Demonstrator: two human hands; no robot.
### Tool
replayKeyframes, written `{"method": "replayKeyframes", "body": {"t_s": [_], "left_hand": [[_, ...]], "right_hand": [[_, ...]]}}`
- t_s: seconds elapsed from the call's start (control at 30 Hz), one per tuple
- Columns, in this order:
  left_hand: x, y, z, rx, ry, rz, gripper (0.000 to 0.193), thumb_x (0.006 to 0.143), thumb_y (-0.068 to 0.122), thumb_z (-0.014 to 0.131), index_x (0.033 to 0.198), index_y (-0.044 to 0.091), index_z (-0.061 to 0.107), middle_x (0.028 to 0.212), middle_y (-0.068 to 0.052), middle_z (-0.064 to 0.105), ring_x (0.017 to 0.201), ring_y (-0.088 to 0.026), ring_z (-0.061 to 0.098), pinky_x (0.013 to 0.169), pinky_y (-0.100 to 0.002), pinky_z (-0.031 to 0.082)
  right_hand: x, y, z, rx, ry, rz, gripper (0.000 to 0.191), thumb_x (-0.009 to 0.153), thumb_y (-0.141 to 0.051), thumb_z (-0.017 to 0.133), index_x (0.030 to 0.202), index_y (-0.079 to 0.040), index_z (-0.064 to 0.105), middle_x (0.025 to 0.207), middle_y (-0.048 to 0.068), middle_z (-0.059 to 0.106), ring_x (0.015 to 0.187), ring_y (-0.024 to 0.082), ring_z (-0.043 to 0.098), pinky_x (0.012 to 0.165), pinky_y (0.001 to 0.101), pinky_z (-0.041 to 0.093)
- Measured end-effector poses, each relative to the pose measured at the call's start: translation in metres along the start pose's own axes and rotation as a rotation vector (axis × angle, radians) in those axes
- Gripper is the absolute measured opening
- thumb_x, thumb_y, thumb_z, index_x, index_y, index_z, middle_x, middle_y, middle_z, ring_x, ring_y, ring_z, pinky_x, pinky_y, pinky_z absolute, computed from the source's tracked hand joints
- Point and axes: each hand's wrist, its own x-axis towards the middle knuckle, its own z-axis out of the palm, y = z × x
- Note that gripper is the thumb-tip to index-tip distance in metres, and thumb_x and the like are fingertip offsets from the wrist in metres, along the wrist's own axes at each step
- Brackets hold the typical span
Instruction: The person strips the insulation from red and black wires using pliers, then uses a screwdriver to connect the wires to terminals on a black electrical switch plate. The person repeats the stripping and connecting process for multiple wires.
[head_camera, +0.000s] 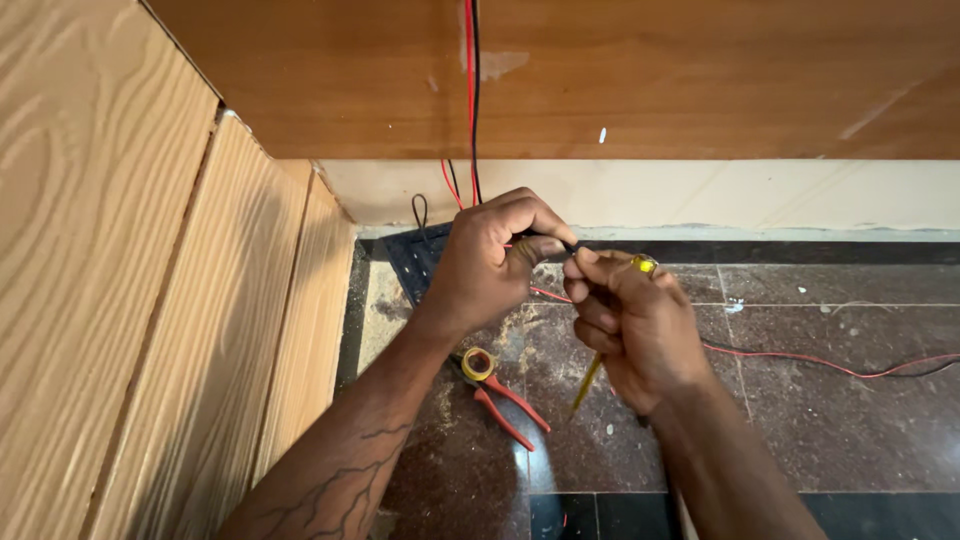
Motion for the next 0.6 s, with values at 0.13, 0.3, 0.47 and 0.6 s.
{"method": "replayKeyframes", "body": {"t_s": [0.13, 0.3, 0.47, 0.6], "left_hand": [[0.0, -0.001, -0.003, 0.031, 0.011, -0.004, 0.02, 0.088, -0.015, 0.063, 0.096, 0.002, 0.071, 0.092, -0.005, 0.071, 0.089, -0.013, 0.07, 0.081, -0.027, 0.057], [0.004, 0.002, -0.003, 0.063, -0.027, 0.008, 0.007, 0.093, -0.004, 0.072, 0.096, 0.003, 0.071, 0.091, -0.005, 0.071, 0.087, -0.013, 0.07, 0.081, -0.028, 0.056], [0.002, 0.003, -0.002, 0.013, -0.01, 0.026, 0.007, 0.094, -0.004, 0.07, 0.098, 0.002, 0.07, 0.092, -0.005, 0.071, 0.087, -0.013, 0.07, 0.08, -0.028, 0.056], [0.0, -0.006, -0.013, 0.019, 0.011, 0.014, 0.009, 0.094, -0.007, 0.069, 0.097, 0.002, 0.07, 0.092, -0.005, 0.07, 0.085, -0.012, 0.066, 0.078, -0.028, 0.053]], "right_hand": [[-0.006, -0.01, 0.0, -0.706, 0.084, -0.31, 0.024, 0.095, -0.026, 0.068, 0.081, -0.007, 0.072, 0.052, -0.002, 0.053, 0.04, 0.006, 0.036, 0.035, 0.0256, 0.028], [0.001, -0.002, -0.011, -1.106, 0.143, -0.915, 0.026, 0.098, -0.03, 0.068, 0.091, -0.006, 0.073, 0.064, -0.007, 0.06, 0.049, 0.001, 0.049, 0.04, 0.0204, 0.036], [0.014, 0.004, -0.026, -0.469, 0.037, -0.163, 0.039, 0.103, -0.032, 0.071, 0.082, -0.001, 0.062, 0.058, 0.0, 0.051, 0.043, 0.01, 0.035, 0.035, 0.0272, 0.029], [0.004, -0.017, -0.023, -0.473, -0.09, -0.352, 0.038, 0.104, -0.032, 0.072, 0.084, -0.001, 0.061, 0.064, 0.002, 0.053, 0.047, 0.011, 0.038, 0.038, 0.0278, 0.032]]}}
